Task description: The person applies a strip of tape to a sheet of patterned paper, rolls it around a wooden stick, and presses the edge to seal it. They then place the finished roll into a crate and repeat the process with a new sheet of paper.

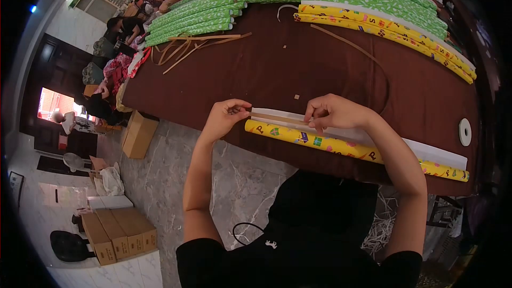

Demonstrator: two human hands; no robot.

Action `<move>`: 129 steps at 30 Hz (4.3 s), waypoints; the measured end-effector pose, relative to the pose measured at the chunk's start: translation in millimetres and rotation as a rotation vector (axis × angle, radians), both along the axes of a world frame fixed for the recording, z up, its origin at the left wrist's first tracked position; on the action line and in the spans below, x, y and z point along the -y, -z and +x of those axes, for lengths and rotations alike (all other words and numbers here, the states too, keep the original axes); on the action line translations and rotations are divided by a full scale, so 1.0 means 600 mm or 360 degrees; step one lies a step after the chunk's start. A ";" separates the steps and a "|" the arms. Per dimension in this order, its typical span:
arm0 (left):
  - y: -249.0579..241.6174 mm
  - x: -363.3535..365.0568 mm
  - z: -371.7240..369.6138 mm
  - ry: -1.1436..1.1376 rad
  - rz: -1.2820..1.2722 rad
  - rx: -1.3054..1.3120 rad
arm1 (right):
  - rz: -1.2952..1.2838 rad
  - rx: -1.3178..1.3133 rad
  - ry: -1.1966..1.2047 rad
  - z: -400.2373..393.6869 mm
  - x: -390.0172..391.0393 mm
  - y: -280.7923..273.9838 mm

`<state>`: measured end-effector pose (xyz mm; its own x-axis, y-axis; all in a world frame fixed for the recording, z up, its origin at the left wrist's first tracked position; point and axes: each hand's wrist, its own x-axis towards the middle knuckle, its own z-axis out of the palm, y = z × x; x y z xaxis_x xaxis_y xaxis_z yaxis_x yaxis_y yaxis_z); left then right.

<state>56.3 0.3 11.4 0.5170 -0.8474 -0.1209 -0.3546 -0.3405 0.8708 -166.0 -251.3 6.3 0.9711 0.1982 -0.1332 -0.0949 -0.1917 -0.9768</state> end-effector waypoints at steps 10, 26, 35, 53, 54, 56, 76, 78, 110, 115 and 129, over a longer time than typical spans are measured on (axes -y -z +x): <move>0.014 0.014 -0.002 0.0000 0.0043 0.0054 | -0.0192 -0.0009 -0.0007 -0.002 -0.005 0.003; 0.026 0.026 0.007 0.0011 0.0115 0.0133 | -0.0519 -0.0008 0.0094 0.003 -0.012 0.008; 0.016 0.033 0.003 0.0015 0.0199 0.0169 | -0.0697 0.0019 0.0142 0.005 -0.017 0.008; 0.011 0.039 0.003 0.0031 0.0253 0.0206 | -0.0727 0.0128 0.0215 0.005 -0.020 0.021; 0.011 0.039 0.003 0.0032 0.0256 0.0201 | -0.0720 0.0124 0.0218 0.005 -0.020 0.021; 0.014 0.039 0.006 0.0035 0.0262 0.0213 | -0.0713 0.0120 0.0220 0.006 -0.021 0.022; 0.009 0.044 0.010 0.0074 0.0284 0.0212 | -0.0741 0.0133 0.0218 0.006 -0.019 0.025; 0.005 0.047 0.013 0.0121 0.0357 0.0285 | -0.0739 0.0120 0.0225 0.006 -0.020 0.025; 0.044 0.032 -0.169 0.0163 -0.0025 0.1794 | -0.0659 0.0025 0.0202 0.005 -0.019 0.016; 0.048 0.032 -0.176 0.0146 -0.0007 0.1808 | -0.0618 -0.0030 0.0192 0.007 -0.016 0.018; 0.042 0.059 -0.227 0.0129 0.0014 0.1811 | -0.0711 0.0046 0.0215 0.006 -0.020 0.021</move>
<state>-79.6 -35.1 -13.6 0.2746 -0.8847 0.3767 -0.9580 -0.2854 0.0279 -162.6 -239.3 -6.5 0.9888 -0.0006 -0.1491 -0.1215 -0.5823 -0.8038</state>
